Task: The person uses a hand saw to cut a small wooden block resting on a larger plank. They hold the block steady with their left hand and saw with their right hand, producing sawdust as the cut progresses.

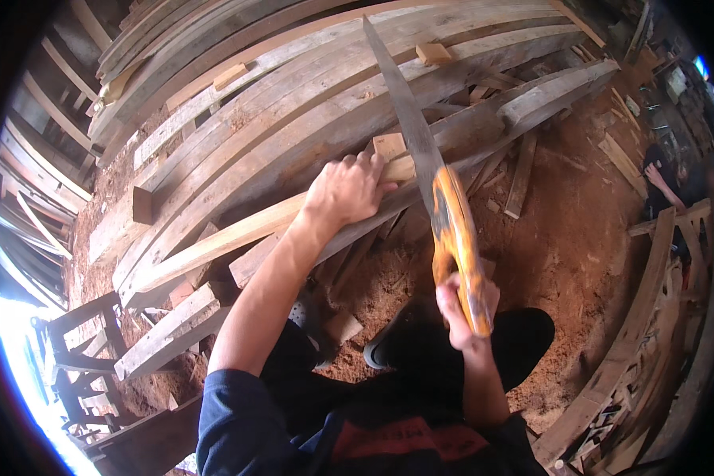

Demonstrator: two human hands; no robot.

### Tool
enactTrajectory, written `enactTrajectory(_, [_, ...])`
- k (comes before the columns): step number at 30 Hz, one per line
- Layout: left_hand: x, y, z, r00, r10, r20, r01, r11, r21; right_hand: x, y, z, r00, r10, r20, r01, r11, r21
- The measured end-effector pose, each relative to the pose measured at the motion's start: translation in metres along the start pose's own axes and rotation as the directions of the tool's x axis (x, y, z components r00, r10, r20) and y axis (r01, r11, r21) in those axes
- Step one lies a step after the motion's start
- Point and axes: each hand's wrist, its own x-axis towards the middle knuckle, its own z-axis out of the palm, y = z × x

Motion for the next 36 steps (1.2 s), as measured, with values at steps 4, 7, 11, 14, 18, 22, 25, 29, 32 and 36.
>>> enactTrajectory(4, [0.001,-0.002,0.001,0.997,0.014,-0.070,-0.015,1.000,-0.025,-0.064,0.010,-0.019,0.999,-0.044,-0.024,0.039,0.983,-0.181])
enactTrajectory(7, [0.004,0.004,-0.003,0.998,-0.028,-0.052,0.029,0.999,0.015,-0.057,0.006,-0.018,0.995,-0.103,-0.001,0.102,0.988,-0.112])
enactTrajectory(11, [0.001,-0.002,-0.002,0.996,-0.091,-0.020,0.090,0.996,-0.014,-0.044,0.003,-0.036,0.990,0.142,-0.006,-0.142,0.989,-0.037])
enactTrajectory(14, [0.001,0.002,-0.001,0.998,-0.067,0.017,0.068,0.997,-0.027,-0.060,0.000,-0.025,0.996,0.054,-0.077,-0.058,0.997,-0.057])
enactTrajectory(18, [-0.001,0.002,0.000,1.000,-0.031,0.004,0.031,1.000,0.003,-0.084,0.006,-0.033,0.996,0.081,-0.025,-0.080,0.996,0.045])
enactTrajectory(22, [0.000,0.003,0.003,1.000,-0.005,-0.020,0.004,1.000,-0.011,-0.084,0.007,-0.034,1.000,0.013,0.007,-0.013,1.000,-0.022])
enactTrajectory(25, [0.001,0.003,0.005,0.997,0.033,-0.064,-0.035,0.999,-0.022,-0.069,0.014,-0.025,0.991,-0.114,0.070,0.123,0.982,-0.144])
enactTrajectory(29, [-0.002,0.005,-0.002,1.000,-0.004,-0.015,0.004,1.000,-0.004,-0.016,-0.005,-0.004,0.999,0.029,0.030,-0.026,0.995,-0.094])
enactTrajectory(32, [-0.002,0.004,-0.002,0.999,-0.035,0.012,0.035,0.999,-0.028,-0.064,0.001,-0.021,1.000,0.026,-0.017,-0.028,0.993,-0.118])
enactTrajectory(36, [-0.001,0.003,-0.003,1.000,-0.029,0.009,0.029,0.999,0.012,-0.086,0.002,-0.024,0.998,0.013,-0.056,-0.020,0.993,-0.118])
